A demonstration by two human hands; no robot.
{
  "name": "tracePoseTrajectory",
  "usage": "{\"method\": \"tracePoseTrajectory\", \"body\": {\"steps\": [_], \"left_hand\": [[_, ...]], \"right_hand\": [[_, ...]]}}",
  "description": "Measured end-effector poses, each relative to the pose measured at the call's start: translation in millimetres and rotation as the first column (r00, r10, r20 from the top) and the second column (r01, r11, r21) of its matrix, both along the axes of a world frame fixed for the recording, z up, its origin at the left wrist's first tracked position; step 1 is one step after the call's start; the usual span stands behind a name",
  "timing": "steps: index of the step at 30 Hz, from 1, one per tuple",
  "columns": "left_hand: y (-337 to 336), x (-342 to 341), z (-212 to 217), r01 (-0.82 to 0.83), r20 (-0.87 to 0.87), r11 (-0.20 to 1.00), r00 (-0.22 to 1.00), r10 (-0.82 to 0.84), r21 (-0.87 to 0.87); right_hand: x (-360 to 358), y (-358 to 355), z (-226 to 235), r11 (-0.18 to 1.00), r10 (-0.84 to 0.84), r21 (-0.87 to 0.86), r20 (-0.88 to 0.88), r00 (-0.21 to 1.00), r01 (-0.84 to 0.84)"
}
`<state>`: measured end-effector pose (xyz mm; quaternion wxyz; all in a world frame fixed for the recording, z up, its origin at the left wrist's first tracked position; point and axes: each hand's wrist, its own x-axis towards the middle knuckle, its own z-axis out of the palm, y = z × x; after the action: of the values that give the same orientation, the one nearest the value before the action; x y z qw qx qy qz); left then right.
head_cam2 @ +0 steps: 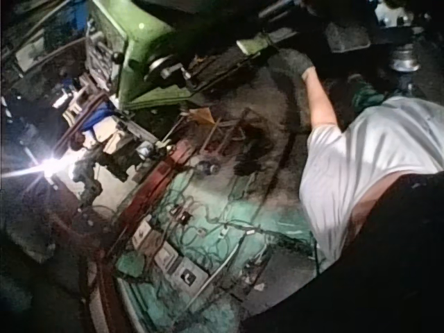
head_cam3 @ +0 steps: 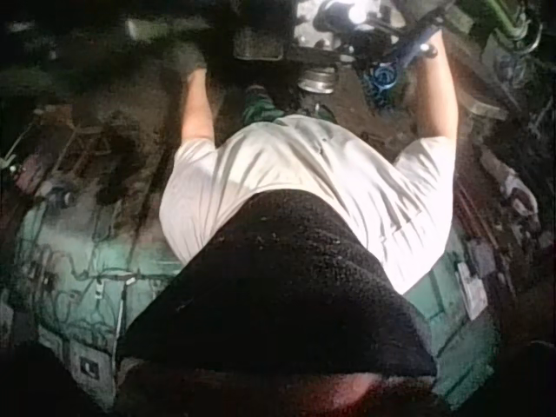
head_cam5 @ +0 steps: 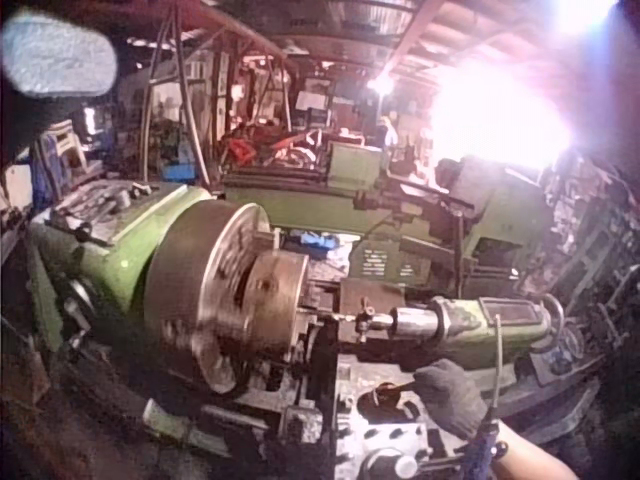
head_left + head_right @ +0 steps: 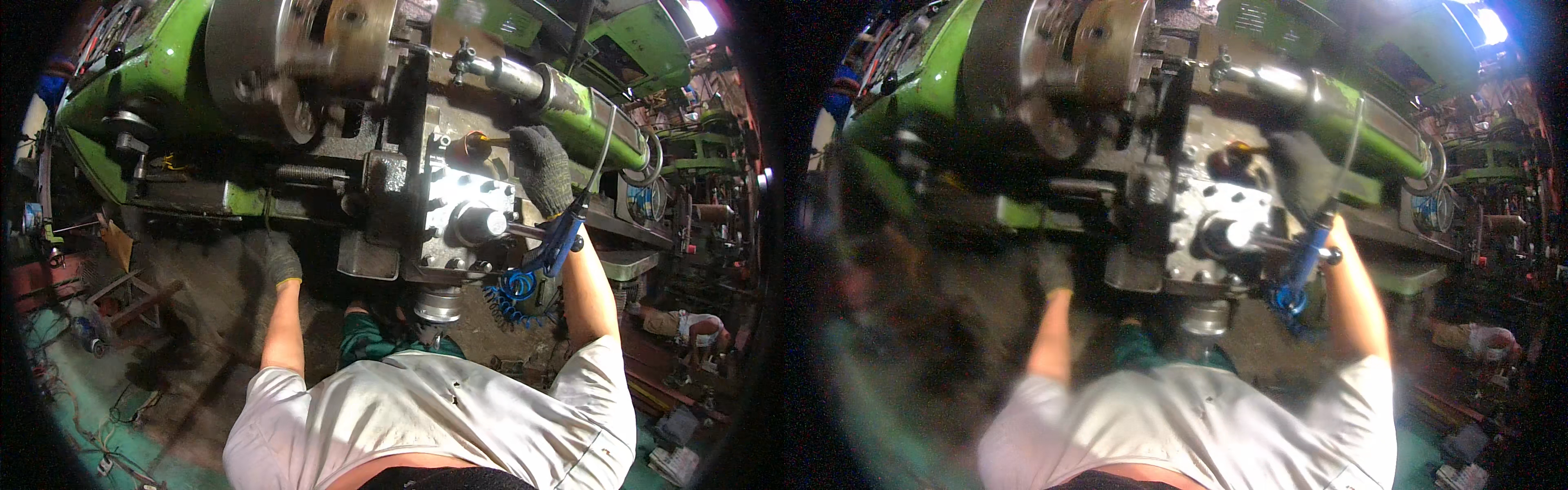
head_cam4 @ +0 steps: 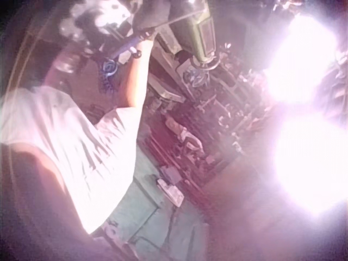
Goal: The person operates a green metalworking machine, likely a lathe, by adjusting controls and using a handheld tool to work on a rotating metal part. They repeatedly move the tool carriage and make fine adjustments to the setup while the machine runs.
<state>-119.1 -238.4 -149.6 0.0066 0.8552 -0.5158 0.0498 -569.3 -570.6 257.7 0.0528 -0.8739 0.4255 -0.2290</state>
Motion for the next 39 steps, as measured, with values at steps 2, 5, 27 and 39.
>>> {"method": "tracePoseTrajectory", "body": {"steps": [2, 5, 27, 39], "left_hand": [[17, -10, -6, -0.076, -0.216, 0.997, 0.973, 0.076, 0.012], [39, -3, -38, -0.004, -0.273, 0.957, 0.958, 0.087, 0.29], [9, 30, -84, -0.669, -0.863, 0.709, 0.203, 0.462, 0.222], [6, 90, -62, -0.619, -0.754, 0.715, -0.626, -0.198, 0.326]], "right_hand": [[-2, 4, 0, 1.0, 0.01, -0.002, 0.021, 1.0, -0.01], [-4, 5, -1, 1.0, 0.026, -0.005, 0.015, 1.0, -0.026], [-43, -13, -12, 0.789, -0.528, 0.587, 0.501, 0.686, 0.179], [101, -136, 16, 0.919, -0.263, 0.385, 0.448, 0.854, 0.082]]}}
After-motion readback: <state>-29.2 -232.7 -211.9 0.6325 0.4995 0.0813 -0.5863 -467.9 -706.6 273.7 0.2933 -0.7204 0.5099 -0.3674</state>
